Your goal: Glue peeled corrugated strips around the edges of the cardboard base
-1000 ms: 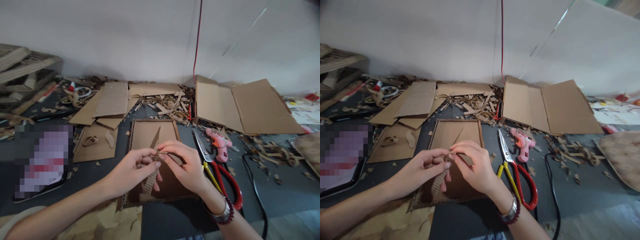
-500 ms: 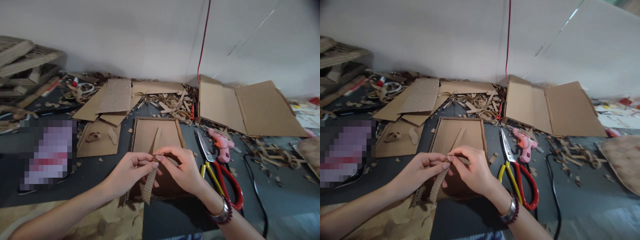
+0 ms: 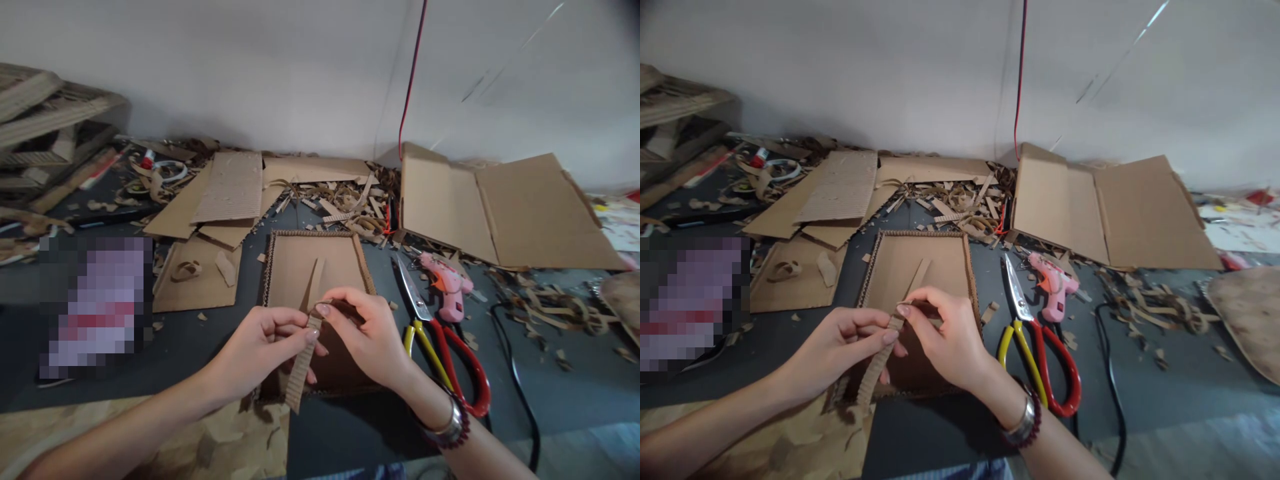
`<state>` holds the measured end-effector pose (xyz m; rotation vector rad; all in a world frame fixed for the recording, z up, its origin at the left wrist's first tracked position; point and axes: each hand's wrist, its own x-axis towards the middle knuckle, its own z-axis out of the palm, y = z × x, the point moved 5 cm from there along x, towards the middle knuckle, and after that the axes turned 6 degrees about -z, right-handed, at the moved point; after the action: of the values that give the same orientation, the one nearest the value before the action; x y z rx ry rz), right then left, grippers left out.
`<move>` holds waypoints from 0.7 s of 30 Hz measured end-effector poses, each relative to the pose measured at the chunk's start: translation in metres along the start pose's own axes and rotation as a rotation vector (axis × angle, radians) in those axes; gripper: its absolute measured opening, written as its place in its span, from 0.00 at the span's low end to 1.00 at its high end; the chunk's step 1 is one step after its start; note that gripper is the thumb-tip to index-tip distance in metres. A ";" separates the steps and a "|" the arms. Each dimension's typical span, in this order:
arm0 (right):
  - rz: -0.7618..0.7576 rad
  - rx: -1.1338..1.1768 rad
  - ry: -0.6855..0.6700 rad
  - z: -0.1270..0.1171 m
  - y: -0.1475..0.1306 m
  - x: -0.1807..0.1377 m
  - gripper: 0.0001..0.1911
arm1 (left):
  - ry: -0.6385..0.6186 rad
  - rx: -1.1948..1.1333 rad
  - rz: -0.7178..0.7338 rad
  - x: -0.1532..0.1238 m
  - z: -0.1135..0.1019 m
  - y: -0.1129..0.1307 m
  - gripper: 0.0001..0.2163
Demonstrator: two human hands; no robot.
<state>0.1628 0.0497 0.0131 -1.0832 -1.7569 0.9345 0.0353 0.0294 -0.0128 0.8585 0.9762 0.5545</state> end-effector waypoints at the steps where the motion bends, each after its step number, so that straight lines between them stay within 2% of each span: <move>1: 0.005 0.006 0.000 0.000 0.000 0.000 0.05 | 0.002 -0.002 0.000 0.000 0.000 0.001 0.07; 8: 0.030 0.023 0.039 -0.005 0.004 -0.001 0.04 | -0.030 0.029 -0.029 -0.002 0.005 -0.001 0.08; 13: -0.063 0.122 -0.033 -0.006 -0.004 0.000 0.02 | -0.030 0.055 0.011 -0.005 0.006 0.000 0.09; 15: -0.118 0.159 -0.028 -0.007 -0.006 0.001 0.10 | -0.012 0.049 0.023 -0.005 0.006 0.001 0.11; 18: -0.145 0.108 0.117 -0.013 -0.003 0.001 0.22 | 0.038 0.032 0.019 -0.006 0.004 -0.001 0.15; 21: -0.187 0.023 0.280 -0.021 -0.002 0.001 0.20 | 0.045 0.035 0.024 -0.006 0.004 -0.003 0.15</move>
<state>0.1808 0.0536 0.0225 -0.9651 -1.5803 0.6524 0.0363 0.0218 -0.0111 0.8931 1.0195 0.5811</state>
